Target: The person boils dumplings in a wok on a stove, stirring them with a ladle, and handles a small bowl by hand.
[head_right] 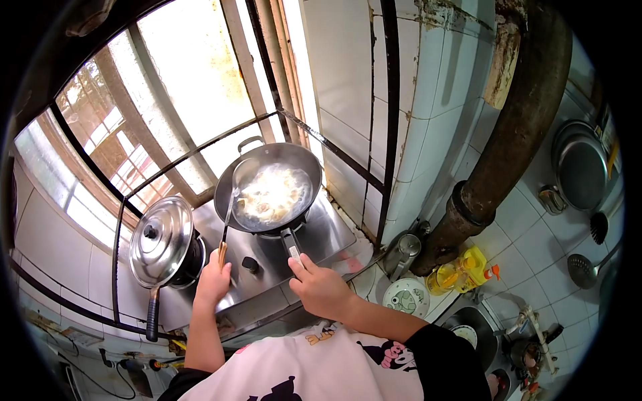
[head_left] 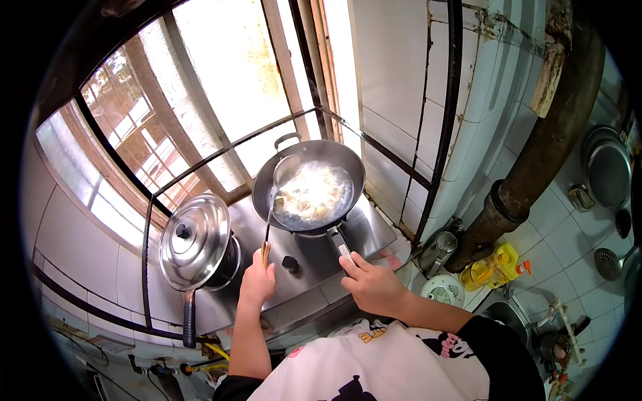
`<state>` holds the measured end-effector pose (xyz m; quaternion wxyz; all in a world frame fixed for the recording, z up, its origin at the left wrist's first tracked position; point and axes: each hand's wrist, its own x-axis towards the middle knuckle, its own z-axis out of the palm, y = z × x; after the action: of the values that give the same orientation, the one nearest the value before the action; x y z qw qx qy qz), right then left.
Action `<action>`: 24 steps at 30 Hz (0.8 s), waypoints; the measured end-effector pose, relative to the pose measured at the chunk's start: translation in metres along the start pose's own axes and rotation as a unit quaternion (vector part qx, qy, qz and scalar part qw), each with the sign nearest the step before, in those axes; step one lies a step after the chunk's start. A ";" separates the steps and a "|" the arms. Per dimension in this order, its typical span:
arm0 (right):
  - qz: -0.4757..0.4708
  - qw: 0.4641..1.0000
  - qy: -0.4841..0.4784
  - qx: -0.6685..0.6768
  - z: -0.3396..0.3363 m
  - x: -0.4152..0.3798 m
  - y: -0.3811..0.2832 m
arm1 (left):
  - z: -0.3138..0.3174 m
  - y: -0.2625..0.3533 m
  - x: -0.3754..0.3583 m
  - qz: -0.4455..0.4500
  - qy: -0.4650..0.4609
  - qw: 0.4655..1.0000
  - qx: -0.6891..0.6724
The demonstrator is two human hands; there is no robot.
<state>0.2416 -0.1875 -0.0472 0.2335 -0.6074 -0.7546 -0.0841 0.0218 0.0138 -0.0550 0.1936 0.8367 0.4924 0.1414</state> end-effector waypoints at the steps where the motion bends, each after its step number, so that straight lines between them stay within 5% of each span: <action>1: 0.001 1.000 -0.003 0.002 -0.001 0.000 0.000 | -0.001 -0.003 0.000 0.000 0.012 1.000 -0.021; 6: -0.007 1.000 -0.004 0.007 -0.001 -0.001 0.003 | -0.013 -0.012 -0.013 0.109 0.113 0.986 -0.063; 12: -0.028 1.000 0.003 -0.002 0.005 -0.003 0.006 | -0.086 0.000 -0.039 0.107 0.135 0.984 0.047; 24: -0.034 0.999 0.031 -0.009 0.003 -0.004 0.008 | -0.156 0.043 -0.062 0.066 0.036 0.987 0.142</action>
<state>0.2494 -0.1875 -0.0526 0.2480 -0.5803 -0.7668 -0.1173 -0.0411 -0.0311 0.1003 0.0451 0.8806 0.4582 0.1121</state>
